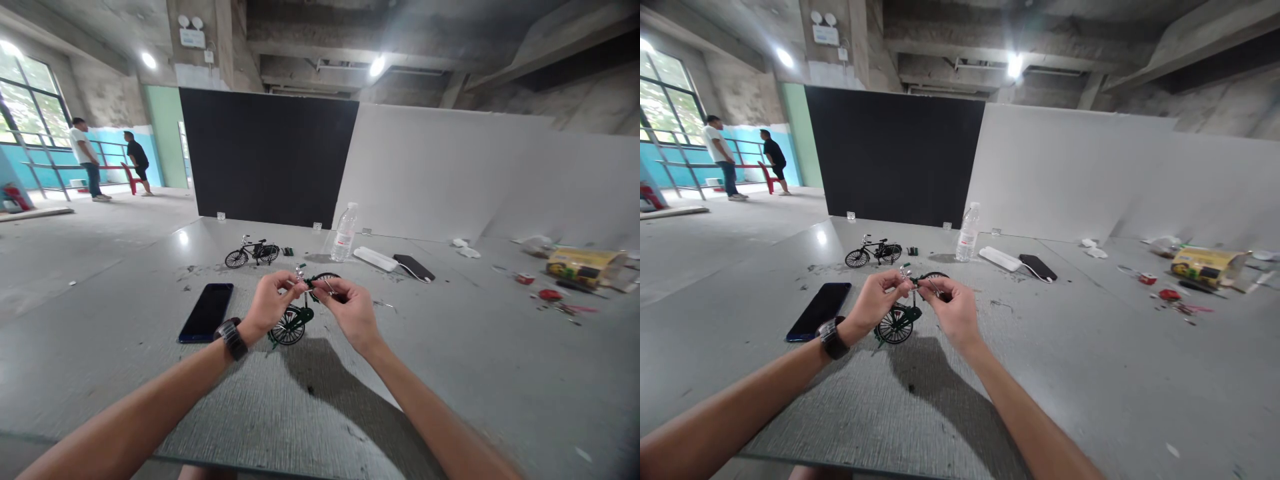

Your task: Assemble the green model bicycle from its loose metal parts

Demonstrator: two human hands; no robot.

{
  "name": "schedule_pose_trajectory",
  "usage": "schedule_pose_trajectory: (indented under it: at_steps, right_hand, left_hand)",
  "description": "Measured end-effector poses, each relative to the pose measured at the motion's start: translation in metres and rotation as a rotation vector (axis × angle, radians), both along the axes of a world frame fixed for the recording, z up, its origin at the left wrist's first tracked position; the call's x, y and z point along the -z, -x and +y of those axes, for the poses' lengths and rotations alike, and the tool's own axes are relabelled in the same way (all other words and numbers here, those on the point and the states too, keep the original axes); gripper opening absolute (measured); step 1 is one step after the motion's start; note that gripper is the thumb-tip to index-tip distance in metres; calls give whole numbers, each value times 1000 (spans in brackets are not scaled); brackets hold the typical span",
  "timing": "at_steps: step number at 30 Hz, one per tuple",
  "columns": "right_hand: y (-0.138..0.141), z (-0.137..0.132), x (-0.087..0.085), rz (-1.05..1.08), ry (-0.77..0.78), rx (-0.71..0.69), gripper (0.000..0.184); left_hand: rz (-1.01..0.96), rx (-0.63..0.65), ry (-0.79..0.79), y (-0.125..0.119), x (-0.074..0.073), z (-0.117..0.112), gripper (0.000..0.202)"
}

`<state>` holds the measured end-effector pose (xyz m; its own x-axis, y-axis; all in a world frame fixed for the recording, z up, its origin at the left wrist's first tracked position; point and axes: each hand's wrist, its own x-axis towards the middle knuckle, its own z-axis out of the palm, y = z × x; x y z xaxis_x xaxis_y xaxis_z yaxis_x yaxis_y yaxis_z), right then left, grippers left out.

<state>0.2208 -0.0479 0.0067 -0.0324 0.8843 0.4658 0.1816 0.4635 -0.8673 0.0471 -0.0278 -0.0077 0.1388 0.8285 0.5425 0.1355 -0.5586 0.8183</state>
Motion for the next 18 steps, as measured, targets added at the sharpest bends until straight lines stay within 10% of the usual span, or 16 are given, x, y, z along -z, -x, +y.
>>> schedule_pose_trajectory:
  at_steps: [18]
  right_hand:
    - [3, -5, 9, 0, -155, 45, 15]
  left_hand:
    - [-92, 28, 5, -8, 7, -5, 26]
